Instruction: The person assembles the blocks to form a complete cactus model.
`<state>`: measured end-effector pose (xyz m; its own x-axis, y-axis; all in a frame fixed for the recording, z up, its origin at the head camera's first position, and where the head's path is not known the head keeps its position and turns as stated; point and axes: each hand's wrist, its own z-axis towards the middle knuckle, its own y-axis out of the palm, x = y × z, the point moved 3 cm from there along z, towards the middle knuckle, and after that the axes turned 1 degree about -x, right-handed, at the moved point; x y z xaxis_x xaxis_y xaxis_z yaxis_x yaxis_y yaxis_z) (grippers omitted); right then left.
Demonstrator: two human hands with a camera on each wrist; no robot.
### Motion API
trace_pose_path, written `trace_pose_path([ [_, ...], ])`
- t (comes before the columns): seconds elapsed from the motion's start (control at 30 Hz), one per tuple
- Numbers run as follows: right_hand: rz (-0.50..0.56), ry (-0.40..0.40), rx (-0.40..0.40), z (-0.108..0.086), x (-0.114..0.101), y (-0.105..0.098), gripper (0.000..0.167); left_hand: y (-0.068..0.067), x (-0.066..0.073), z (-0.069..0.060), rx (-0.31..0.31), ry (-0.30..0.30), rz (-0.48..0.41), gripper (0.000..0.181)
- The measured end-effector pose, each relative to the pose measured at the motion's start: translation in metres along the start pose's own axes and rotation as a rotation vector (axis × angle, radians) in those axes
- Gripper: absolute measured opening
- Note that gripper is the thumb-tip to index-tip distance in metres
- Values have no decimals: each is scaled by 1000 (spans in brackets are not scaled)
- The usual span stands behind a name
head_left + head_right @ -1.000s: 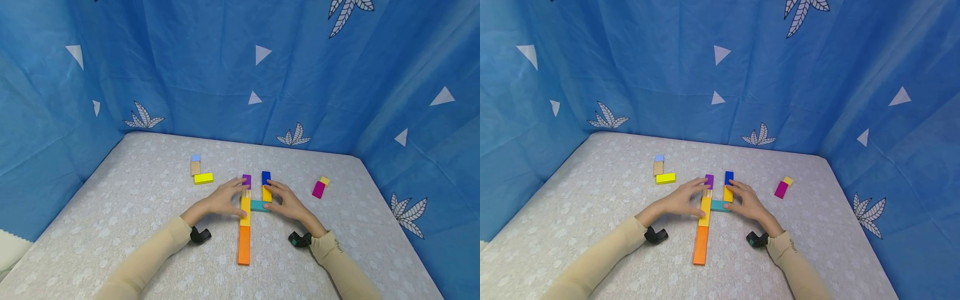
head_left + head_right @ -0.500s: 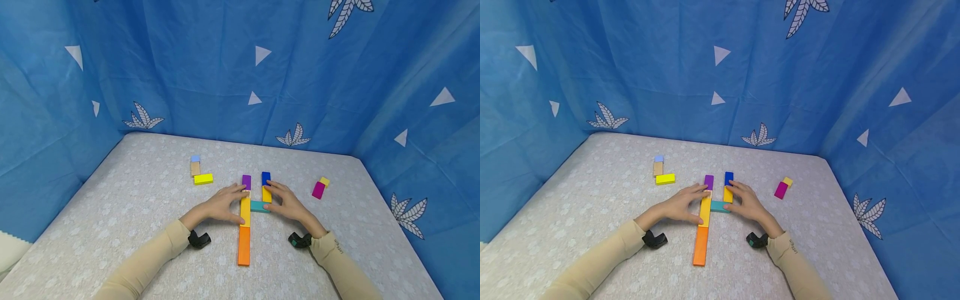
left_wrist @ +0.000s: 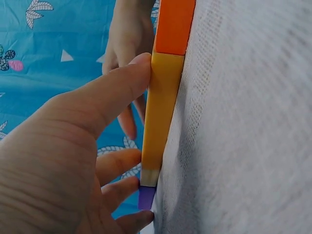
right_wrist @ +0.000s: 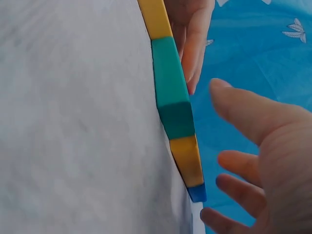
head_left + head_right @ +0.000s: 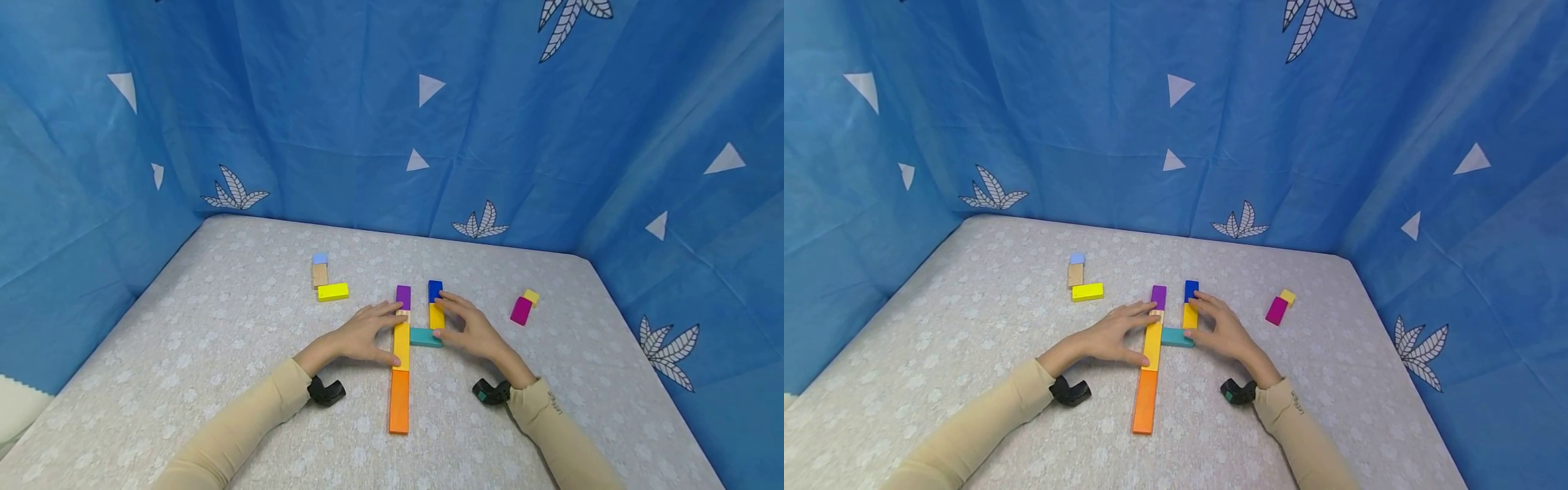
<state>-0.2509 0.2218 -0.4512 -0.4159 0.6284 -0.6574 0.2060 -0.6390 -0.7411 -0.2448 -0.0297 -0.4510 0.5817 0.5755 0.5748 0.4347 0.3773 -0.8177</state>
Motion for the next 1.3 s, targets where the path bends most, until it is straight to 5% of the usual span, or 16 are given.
trace_pose_path([
  [0.17,4,6,125,0,5,-18,61,0,0,0,9,6,4,86],
  [0.4,-68,143,317,-12,19,-58,56,-1,3,-1,7,16,-5,86],
  [0.63,-68,303,442,-35,57,-94,54,-1,2,-1,0,6,1,87],
  [0.97,-27,488,427,-56,84,-113,61,-2,4,-1,8,11,5,86],
  [1.3,-27,555,304,-61,95,-110,66,0,1,0,9,18,13,87],
])
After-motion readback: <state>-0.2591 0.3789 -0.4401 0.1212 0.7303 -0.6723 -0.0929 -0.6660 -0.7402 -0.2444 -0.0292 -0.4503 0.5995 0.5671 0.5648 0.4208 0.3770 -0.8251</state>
